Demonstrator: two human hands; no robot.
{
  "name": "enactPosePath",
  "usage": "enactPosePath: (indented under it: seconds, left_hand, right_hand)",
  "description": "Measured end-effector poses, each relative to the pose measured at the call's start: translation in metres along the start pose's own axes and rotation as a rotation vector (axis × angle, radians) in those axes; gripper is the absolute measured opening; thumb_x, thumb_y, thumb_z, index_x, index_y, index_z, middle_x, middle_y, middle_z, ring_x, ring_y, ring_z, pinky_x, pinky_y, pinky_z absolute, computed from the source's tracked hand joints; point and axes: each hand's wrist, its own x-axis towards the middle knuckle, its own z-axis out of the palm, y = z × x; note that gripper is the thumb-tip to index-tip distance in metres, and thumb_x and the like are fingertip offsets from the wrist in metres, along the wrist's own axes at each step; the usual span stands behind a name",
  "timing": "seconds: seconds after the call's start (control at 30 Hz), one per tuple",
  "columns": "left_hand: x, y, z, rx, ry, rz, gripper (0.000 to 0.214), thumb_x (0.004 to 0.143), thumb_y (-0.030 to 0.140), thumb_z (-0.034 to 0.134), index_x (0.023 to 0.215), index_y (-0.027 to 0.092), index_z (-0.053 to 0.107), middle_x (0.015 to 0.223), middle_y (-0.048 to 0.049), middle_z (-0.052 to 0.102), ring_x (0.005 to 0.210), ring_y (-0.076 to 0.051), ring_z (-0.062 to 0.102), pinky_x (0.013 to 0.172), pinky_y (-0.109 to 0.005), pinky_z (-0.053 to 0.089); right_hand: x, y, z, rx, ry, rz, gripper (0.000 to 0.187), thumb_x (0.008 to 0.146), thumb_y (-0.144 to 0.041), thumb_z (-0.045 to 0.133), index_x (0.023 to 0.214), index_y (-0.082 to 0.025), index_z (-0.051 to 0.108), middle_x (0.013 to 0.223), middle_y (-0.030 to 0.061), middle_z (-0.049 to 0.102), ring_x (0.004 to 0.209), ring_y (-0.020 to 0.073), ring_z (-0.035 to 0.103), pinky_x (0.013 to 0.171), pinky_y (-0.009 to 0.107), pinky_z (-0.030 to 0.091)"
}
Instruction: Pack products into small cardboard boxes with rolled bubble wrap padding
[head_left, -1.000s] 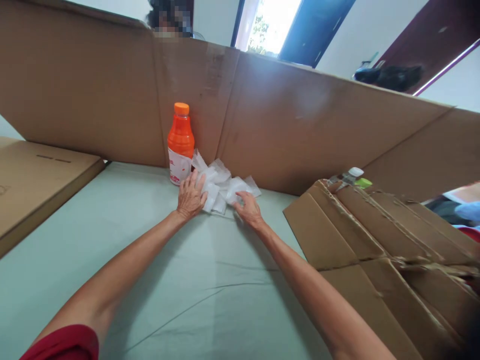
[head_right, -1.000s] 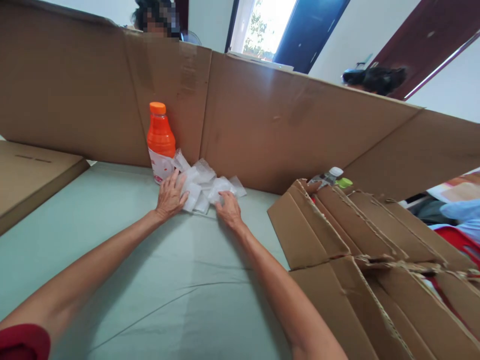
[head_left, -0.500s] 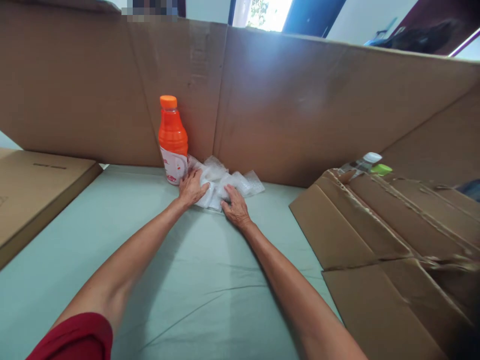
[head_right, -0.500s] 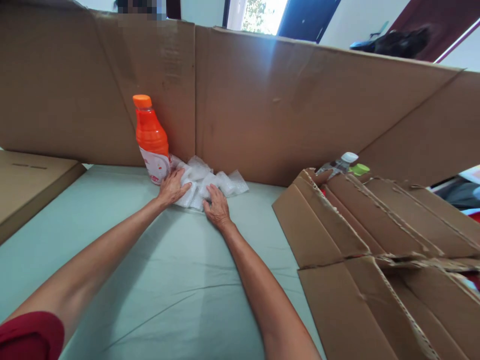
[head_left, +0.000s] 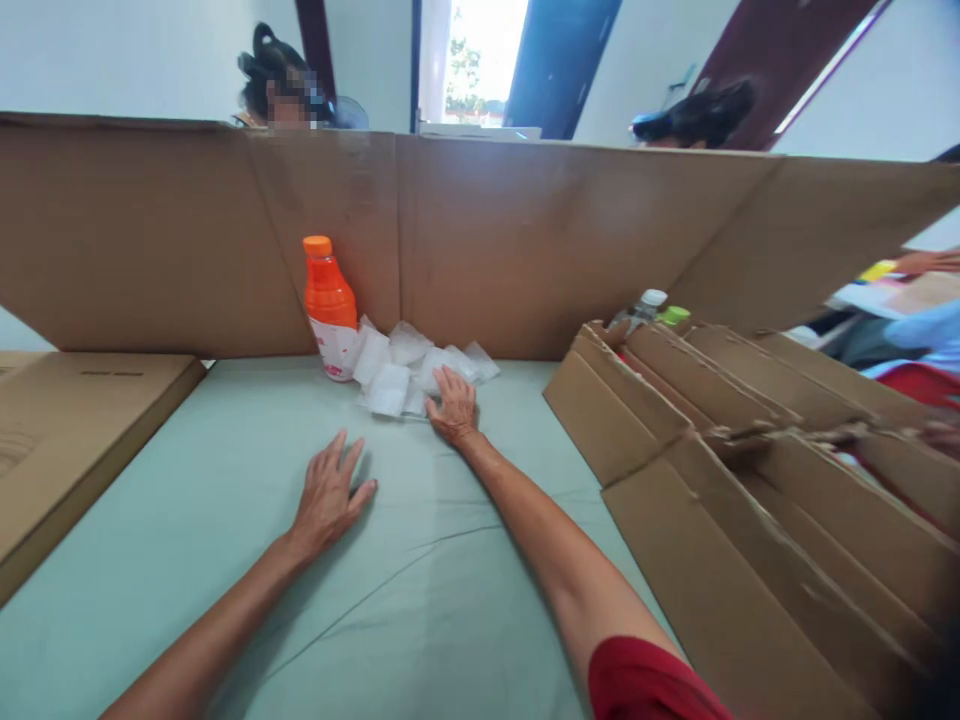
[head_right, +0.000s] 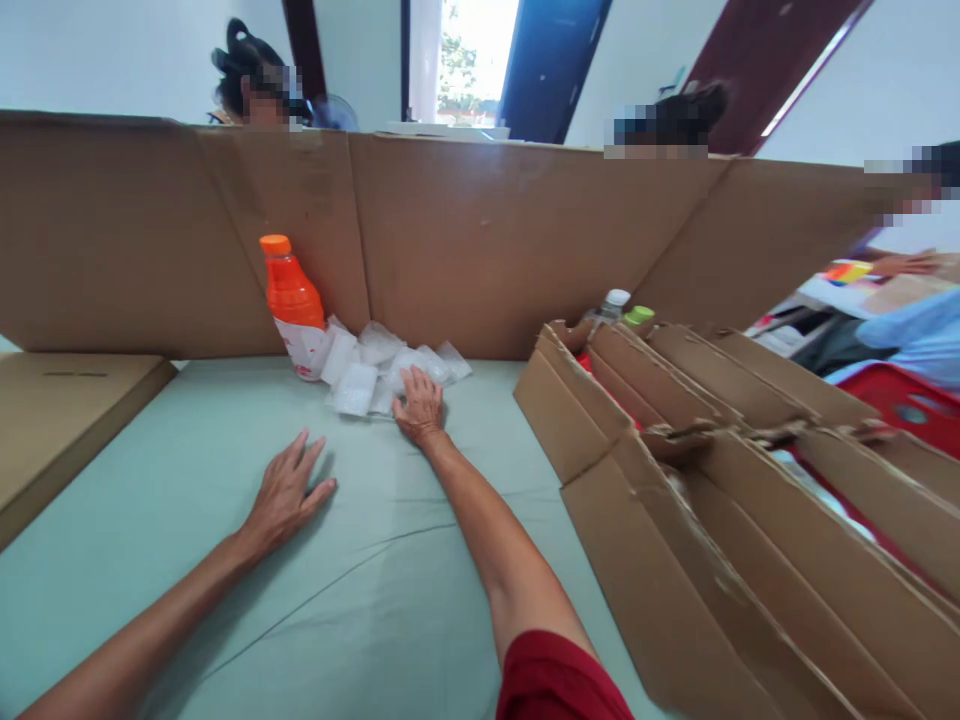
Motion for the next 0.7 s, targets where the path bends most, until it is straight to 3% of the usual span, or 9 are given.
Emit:
enactPosePath:
  seconds: [0.17, 0.3, 0.43, 0.53, 0.6, 0.7]
  left_hand:
    - [-0.05, -0.018, 0.002, -0.01, -0.041, 0.008, 0.061, 0.098, 0.053, 0.034, 0.138, 0.012, 0.056, 0.148, -0.0221, 0.051, 0.14, -0.036, 0.047, 0.115, -0.055, 0.036]
    - [-0.073, -0.011, -0.001, -0.009, -0.034, 0.024, 0.067, 0.098, 0.055, 0.029, 0.136, 0.008, 0.058, 0.147, -0.0254, 0.051, 0.138, -0.037, 0.047, 0.115, -0.058, 0.034]
    - [-0.111, 0.024, -0.008, 0.02, -0.072, 0.112, 0.054, 0.097, 0.046, 0.041, 0.137, 0.016, 0.061, 0.15, -0.0204, 0.051, 0.142, -0.035, 0.044, 0.118, -0.059, 0.027]
    - [-0.138, 0.059, -0.017, -0.051, -0.15, 0.241, 0.05, 0.094, 0.041, 0.053, 0.141, 0.024, 0.059, 0.155, -0.0152, 0.049, 0.146, -0.035, 0.039, 0.12, -0.062, 0.023]
    - [-0.149, 0.085, -0.025, -0.139, -0.261, 0.317, 0.055, 0.092, 0.04, 0.057, 0.145, 0.028, 0.054, 0.159, -0.012, 0.043, 0.149, -0.036, 0.035, 0.12, -0.064, 0.022]
    - [-0.16, 0.119, -0.041, -0.296, -0.458, 0.384, 0.063, 0.088, 0.04, 0.063, 0.149, 0.03, 0.048, 0.164, -0.009, 0.036, 0.153, -0.036, 0.028, 0.122, -0.066, 0.017]
  right_hand:
    - [-0.052, -0.031, -0.029, -0.065, -0.006, 0.019, 0.05, 0.088, -0.025, 0.06, 0.138, -0.02, 0.058, 0.156, 0.0106, 0.048, 0.141, 0.0255, 0.043, 0.114, 0.04, 0.03]
    - [-0.12, -0.047, -0.086, -0.111, 0.093, -0.128, 0.041, 0.088, -0.027, 0.061, 0.129, -0.022, 0.062, 0.154, 0.0103, 0.05, 0.139, 0.0251, 0.046, 0.111, 0.04, 0.034]
    - [-0.193, -0.034, -0.183, -0.374, 0.301, -0.117, 0.04, 0.093, -0.027, 0.055, 0.132, -0.019, 0.058, 0.148, 0.0166, 0.055, 0.136, 0.0304, 0.049, 0.109, 0.046, 0.034]
    - [-0.228, -0.004, -0.253, -0.684, 0.285, 0.015, 0.056, 0.093, -0.033, 0.056, 0.143, -0.011, 0.048, 0.137, 0.0239, 0.062, 0.12, 0.0365, 0.06, 0.092, 0.046, 0.042]
    - [-0.239, 0.014, -0.284, -0.848, 0.227, 0.127, 0.055, 0.092, -0.036, 0.058, 0.139, -0.009, 0.052, 0.114, 0.0239, 0.072, 0.095, 0.0355, 0.068, 0.077, 0.043, 0.043]
    - [-0.244, 0.031, -0.304, -0.934, 0.088, 0.316, 0.035, 0.09, -0.036, 0.061, 0.116, -0.013, 0.068, 0.075, 0.0173, 0.073, 0.063, 0.0283, 0.065, 0.061, 0.037, 0.038]
